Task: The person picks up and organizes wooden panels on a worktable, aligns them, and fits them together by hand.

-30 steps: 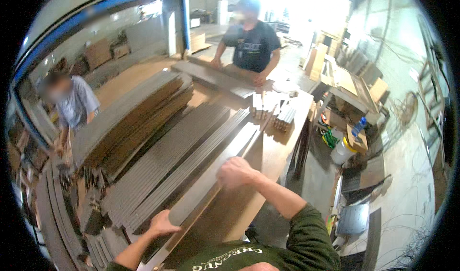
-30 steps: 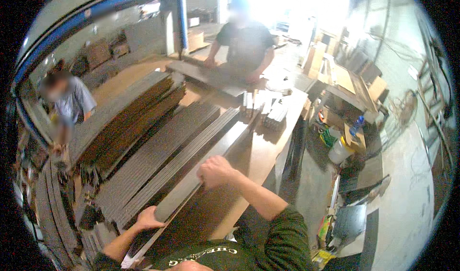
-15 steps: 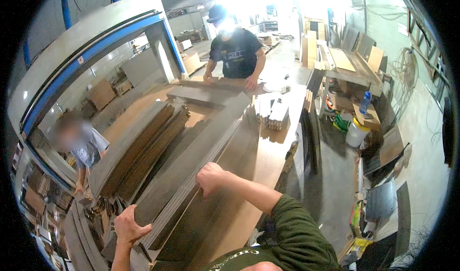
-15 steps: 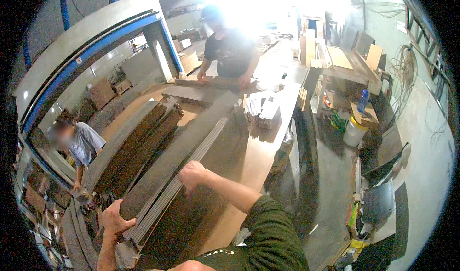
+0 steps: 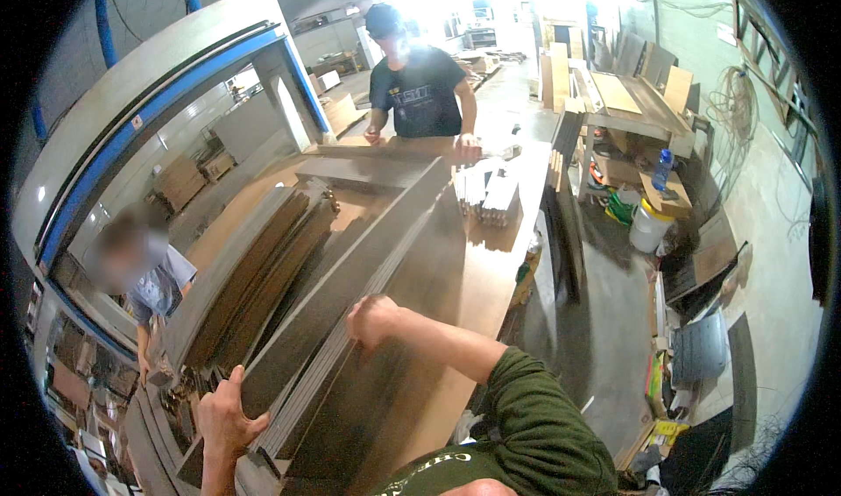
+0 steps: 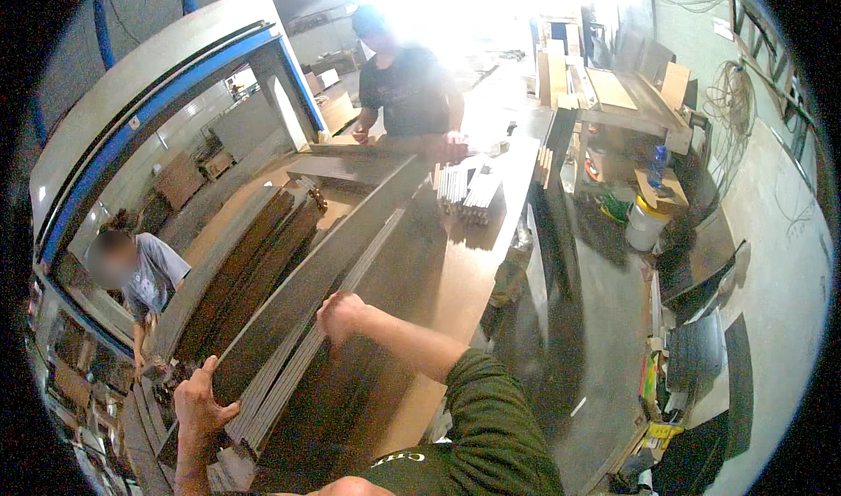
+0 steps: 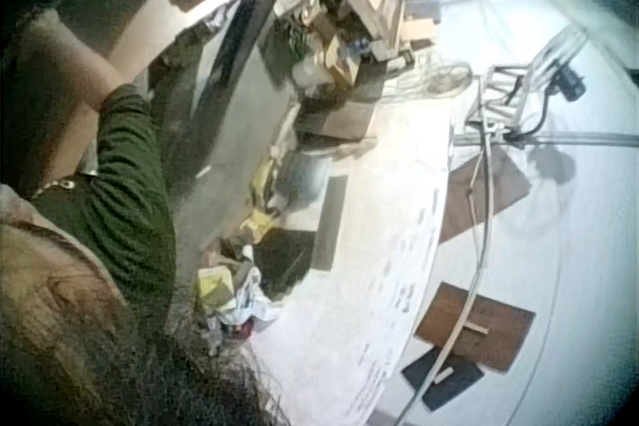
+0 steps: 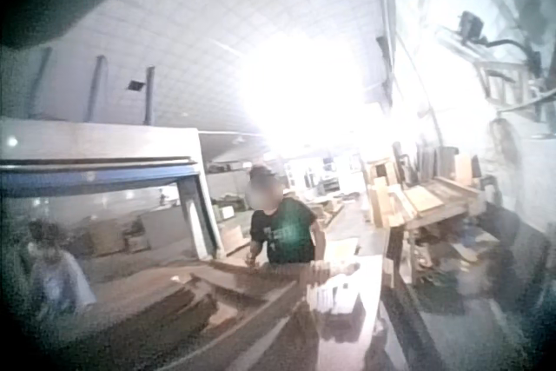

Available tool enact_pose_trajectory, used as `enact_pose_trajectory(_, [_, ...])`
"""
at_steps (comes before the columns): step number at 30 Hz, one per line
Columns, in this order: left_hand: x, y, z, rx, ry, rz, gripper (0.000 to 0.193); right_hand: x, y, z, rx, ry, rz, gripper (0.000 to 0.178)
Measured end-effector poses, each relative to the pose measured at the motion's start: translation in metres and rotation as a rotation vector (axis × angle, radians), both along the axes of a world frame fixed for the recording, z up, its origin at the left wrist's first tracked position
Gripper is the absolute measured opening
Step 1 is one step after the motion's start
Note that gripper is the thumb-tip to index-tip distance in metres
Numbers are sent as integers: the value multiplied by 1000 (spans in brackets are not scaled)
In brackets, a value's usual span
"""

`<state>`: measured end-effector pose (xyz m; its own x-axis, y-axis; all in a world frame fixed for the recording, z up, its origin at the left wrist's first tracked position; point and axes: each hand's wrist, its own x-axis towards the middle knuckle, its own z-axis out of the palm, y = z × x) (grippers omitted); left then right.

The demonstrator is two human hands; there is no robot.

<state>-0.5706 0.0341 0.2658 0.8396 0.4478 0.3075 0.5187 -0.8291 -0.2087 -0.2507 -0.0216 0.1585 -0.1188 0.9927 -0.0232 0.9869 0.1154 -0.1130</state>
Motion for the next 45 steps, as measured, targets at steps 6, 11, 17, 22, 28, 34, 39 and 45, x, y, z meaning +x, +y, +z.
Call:
enact_pose_trajectory(6, [0, -30, -1, -23, 91, 24, 92, 7, -4, 9, -144, 45, 30, 56])
enact_pose_trajectory(11, [6, -46, -2, 14, 124, 122, 93, 31, -24, -77, 646, 56, 115, 68])
enact_pose_trajectory(17, [3, -56, -1, 40, 150, 173, 92, 139, -42, -147, 1196, 364, -577, 76])
enact_pose_trajectory(22, [13, -62, -1, 84, 125, 175, 93, 306, -12, -90, 1208, 1075, -774, 86])
enact_pose_trajectory(28, [9, -71, -11, 151, 90, 169, 90, 340, 18, -23, 749, 1609, -657, 83])
enact_pose_trajectory(34, [-13, -83, -30, 178, 100, 222, 85, 317, 41, -33, 577, 1740, -641, 96])
enact_pose_trajectory(39, [14, -48, -36, 114, 77, 154, 82, 458, 89, -123, 1137, 1756, -439, 70])
enact_pose_trajectory(45, [4, -75, -34, 95, 65, 224, 79, 356, 71, -67, 940, 1712, -656, 75])
